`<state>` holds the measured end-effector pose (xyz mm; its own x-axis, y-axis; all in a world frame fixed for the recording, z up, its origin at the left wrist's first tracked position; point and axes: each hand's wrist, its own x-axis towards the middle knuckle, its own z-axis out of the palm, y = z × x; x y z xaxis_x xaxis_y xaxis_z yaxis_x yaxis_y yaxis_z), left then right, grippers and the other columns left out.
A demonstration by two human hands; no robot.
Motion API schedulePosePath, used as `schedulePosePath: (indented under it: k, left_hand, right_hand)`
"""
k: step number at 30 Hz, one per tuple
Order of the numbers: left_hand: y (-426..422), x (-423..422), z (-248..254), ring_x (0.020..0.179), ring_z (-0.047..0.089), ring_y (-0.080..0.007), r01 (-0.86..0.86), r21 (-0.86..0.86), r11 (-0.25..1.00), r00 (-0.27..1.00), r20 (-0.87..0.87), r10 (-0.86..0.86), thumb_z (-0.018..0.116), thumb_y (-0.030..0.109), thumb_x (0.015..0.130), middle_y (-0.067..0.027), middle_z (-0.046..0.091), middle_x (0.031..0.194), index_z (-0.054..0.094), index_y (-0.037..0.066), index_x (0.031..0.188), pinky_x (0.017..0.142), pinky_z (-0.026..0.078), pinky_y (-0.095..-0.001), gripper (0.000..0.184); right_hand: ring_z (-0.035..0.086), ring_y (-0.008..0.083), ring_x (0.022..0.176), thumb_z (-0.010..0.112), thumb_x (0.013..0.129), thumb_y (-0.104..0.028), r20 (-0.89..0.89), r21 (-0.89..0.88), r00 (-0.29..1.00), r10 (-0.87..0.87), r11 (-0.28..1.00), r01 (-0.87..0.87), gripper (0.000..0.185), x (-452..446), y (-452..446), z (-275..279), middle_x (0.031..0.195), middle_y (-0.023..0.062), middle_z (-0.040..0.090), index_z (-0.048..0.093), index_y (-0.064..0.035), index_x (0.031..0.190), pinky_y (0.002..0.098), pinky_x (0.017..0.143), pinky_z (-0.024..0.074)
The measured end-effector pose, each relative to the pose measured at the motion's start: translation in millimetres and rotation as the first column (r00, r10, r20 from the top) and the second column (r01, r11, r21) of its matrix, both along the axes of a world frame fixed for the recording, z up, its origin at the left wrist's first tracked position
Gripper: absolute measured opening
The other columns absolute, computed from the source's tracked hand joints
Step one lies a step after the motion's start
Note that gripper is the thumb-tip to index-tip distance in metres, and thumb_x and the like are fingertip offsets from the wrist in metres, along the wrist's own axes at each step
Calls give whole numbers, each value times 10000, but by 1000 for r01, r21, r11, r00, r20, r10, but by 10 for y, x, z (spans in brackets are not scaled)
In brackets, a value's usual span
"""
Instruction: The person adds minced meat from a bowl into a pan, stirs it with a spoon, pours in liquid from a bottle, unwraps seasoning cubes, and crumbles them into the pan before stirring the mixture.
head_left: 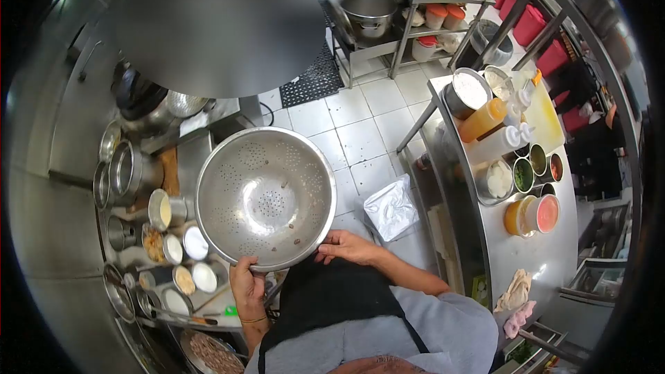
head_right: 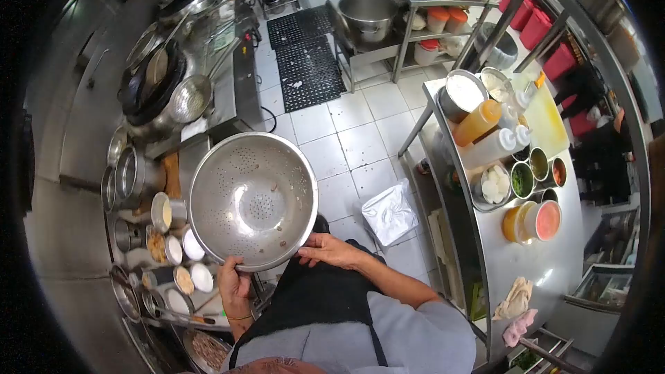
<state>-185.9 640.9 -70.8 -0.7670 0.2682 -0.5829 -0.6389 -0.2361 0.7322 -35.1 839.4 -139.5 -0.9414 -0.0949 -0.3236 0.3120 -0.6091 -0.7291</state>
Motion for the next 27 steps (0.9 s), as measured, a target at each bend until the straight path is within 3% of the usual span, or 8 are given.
schedulePosePath:
  k: [7,9,11,14,17,18,23,27]
  left_hand:
    - [1000,-1124,-480,856,587,-255,198,-74,977,980,41,-196,479,-68,694,-142,544,1012,445,-23,1156,658,528,-358,465]
    - [1330,-1433,-486,888,599,-293,296,-46,954,955,38,-295,470,-61,703,-180,542,1048,436,-88,1155,726,538,-412,455]
    - [1630,-1671,-517,871,607,-300,267,-35,963,964,-6,-267,476,-63,707,-200,539,1053,416,-105,1173,706,541,-407,471]
    - [2142,-2055,-379,856,612,-300,372,-26,928,928,21,-372,486,-59,711,-205,537,1058,398,-107,1182,684,555,-397,481]
    - [2611,-2391,-339,857,613,-287,425,48,904,904,37,-426,507,-45,715,-199,538,1050,396,-93,1183,666,566,-395,484]
    - [2790,-2482,-254,866,611,-290,420,33,907,907,33,-421,512,-38,716,-201,539,1045,407,-84,1179,669,564,-413,476]
    - [3665,-2897,-382,868,612,-286,513,92,853,846,112,-521,531,-36,718,-175,537,1053,401,-35,1215,641,570,-400,513]
    - [4380,-3309,-550,889,602,-290,470,150,870,858,154,-490,528,-17,737,-175,555,1015,456,-80,1115,713,548,-467,391]
  right_hand:
    - [560,109,857,594,868,-317,144,123,979,-146,984,129,419,-634,871,-299,1021,77,596,542,2,1135,247,713,461]
    - [561,117,852,613,858,-275,224,298,974,-21,953,-48,403,-884,1230,-260,1015,99,602,543,20,1123,240,711,466]
    - [552,128,873,652,828,-244,191,449,978,-88,894,-8,426,-1150,1549,22,1011,89,606,545,25,1140,262,759,462]
    - [563,143,871,669,809,-220,200,592,966,-161,806,12,411,-1330,2014,-125,993,92,615,556,19,1124,264,769,458]
    - [578,140,819,664,812,-208,266,578,911,-316,808,112,367,-1433,2437,-88,930,66,619,561,-7,1102,257,696,464]
    - [578,140,819,664,812,-208,269,568,927,-260,820,66,367,-1441,2581,-171,930,66,619,561,-7,1102,257,696,464]
    - [607,166,766,575,864,-181,420,531,689,-591,776,341,287,-1564,3236,-696,964,76,615,540,-27,1104,274,615,472]
    - [594,133,731,574,871,-248,436,586,700,-565,769,256,408,-1752,3966,-1185,919,75,618,506,2,1186,261,593,465]
